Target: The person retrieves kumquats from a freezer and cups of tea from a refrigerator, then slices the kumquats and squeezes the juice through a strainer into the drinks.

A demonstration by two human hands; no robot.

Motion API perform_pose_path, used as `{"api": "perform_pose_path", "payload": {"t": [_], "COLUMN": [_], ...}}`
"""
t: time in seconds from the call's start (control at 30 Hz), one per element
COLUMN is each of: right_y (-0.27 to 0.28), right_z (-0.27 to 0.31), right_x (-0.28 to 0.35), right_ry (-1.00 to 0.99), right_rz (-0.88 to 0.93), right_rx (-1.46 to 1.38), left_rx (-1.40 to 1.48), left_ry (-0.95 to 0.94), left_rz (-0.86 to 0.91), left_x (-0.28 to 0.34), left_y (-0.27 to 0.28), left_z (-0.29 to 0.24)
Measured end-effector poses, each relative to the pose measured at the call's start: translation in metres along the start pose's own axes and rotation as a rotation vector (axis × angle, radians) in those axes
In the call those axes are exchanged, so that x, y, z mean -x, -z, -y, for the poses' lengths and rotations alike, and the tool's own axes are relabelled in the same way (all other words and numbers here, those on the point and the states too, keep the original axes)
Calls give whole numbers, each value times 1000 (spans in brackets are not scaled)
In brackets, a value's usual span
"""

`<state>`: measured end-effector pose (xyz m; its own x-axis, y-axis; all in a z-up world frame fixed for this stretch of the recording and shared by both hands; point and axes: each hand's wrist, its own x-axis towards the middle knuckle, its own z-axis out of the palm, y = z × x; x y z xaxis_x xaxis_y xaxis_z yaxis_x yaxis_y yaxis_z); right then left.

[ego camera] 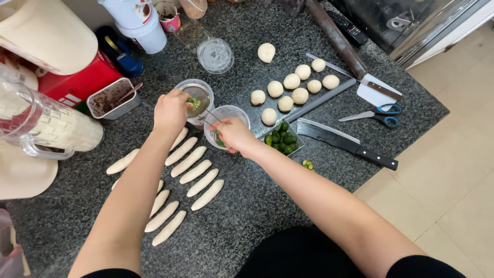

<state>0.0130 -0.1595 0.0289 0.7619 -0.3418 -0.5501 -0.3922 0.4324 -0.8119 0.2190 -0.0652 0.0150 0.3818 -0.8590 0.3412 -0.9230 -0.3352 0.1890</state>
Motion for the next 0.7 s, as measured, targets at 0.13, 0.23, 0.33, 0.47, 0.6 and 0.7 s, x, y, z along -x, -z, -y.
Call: {"api": "perform_pose_path", "payload": {"t": [0.13, 0.23, 0.33, 0.47, 0.6, 0.7], "right_y": [-1, -2, -2, -2, -2, -4], "right_z": [2, 4, 5, 2, 1, 0], "right_x": [2, 4, 3, 2, 2, -1], "right_ry": [-7, -25, -29, -20, -17, 21], "right_rz": [-16, -37, -39, -26, -24, -10], "right_rx": [44, 76, 68, 33, 19, -113], "left_rx": [0, -13, 10, 53, 84, 269], "left_ry": [-16, 15, 63, 79, 137, 191], "left_rz": [5, 19, 24, -27, 22, 4], "left_x": [-3, -3, -4, -1, -2, -7], "left_y": [-3, -1, 7, 10, 18, 14], "left_z": [-1, -4, -9, -9, -14, -10]}}
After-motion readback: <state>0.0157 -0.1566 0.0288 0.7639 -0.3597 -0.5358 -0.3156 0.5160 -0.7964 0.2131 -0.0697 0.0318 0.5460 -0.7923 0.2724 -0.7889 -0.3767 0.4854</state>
